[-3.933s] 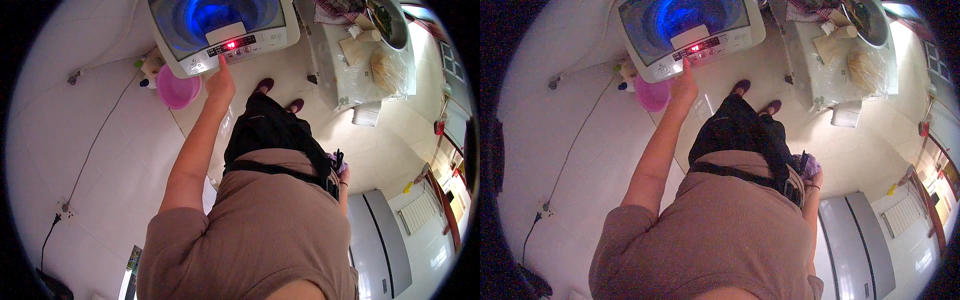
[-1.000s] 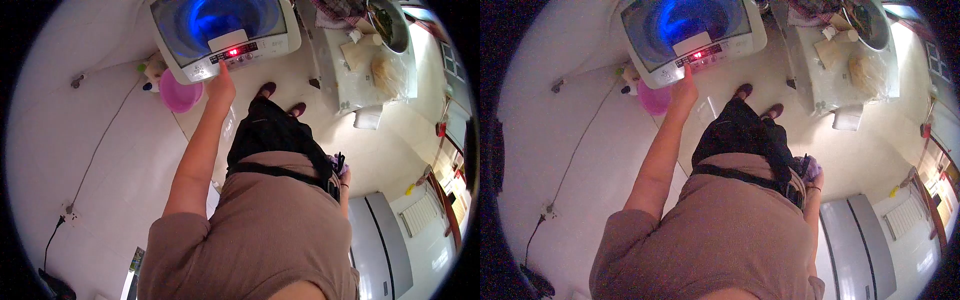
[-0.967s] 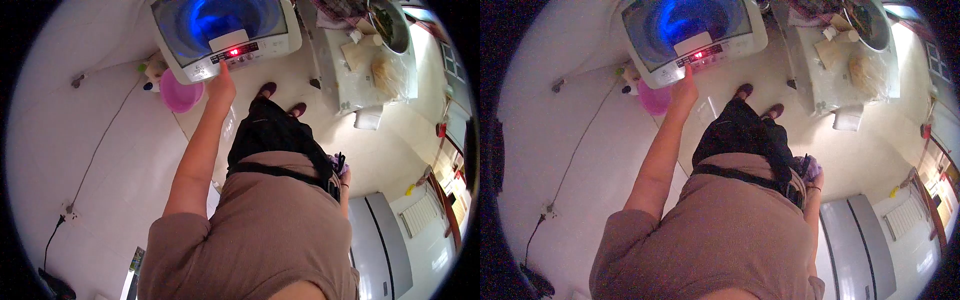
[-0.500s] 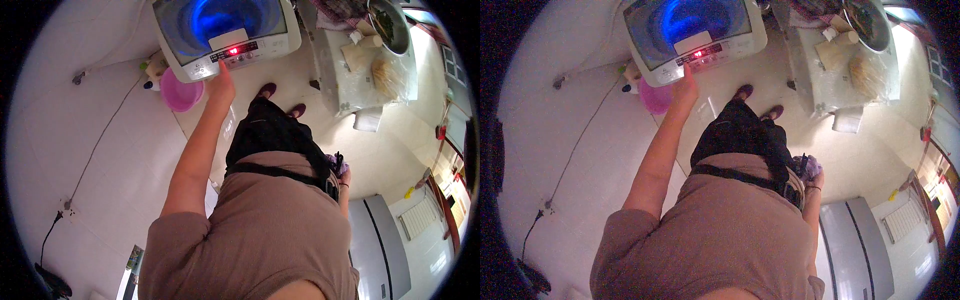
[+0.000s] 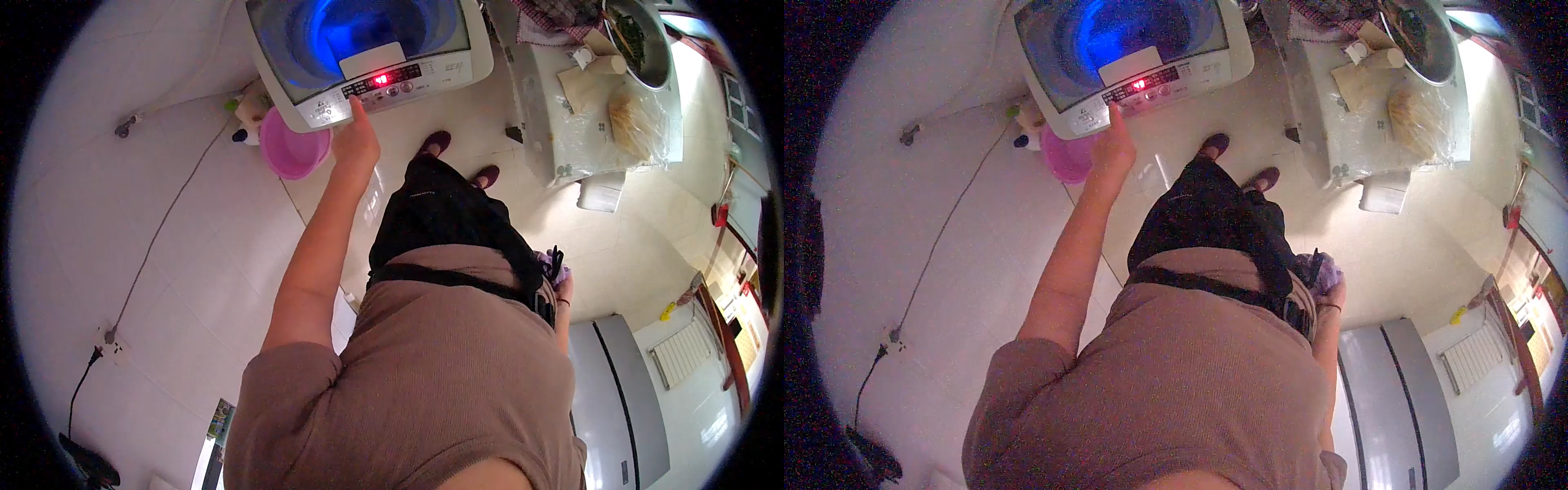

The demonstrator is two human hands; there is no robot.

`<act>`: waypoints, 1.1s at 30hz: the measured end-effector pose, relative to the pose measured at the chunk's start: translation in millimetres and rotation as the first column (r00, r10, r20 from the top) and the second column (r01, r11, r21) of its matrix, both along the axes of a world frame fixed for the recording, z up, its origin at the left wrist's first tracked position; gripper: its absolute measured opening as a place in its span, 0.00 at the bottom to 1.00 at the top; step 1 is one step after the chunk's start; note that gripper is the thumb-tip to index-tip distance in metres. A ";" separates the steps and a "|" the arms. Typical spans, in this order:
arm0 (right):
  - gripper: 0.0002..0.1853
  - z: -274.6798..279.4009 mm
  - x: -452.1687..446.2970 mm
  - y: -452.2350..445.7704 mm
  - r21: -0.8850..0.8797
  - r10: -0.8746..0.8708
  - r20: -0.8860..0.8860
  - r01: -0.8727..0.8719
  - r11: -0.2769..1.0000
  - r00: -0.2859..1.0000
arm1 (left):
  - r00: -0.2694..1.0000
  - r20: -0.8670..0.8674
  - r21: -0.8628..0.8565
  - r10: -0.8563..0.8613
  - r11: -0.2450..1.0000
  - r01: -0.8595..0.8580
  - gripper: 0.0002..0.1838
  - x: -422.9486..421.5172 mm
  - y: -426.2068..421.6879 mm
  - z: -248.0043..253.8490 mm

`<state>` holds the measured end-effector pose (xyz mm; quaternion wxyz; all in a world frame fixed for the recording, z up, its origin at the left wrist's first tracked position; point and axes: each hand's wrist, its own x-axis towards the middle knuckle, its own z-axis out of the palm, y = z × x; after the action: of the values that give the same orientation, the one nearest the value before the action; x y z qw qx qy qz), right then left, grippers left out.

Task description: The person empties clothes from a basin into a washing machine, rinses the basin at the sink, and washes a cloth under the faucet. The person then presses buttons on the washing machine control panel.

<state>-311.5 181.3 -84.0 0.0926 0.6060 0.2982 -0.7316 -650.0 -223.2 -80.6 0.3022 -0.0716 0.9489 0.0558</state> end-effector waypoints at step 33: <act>0.13 7.5 -15.9 -12.4 0.077 -0.032 0.013 0.031 0.997 0.999 | 0.995 -0.096 -0.020 -0.005 1.000 0.003 0.35 -1.0 -13.1 -7.6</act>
<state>-327.4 168.9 -76.5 0.0595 0.6189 0.3159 -0.7167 -651.1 -236.3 -88.2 0.2557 -0.0699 0.9630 0.0493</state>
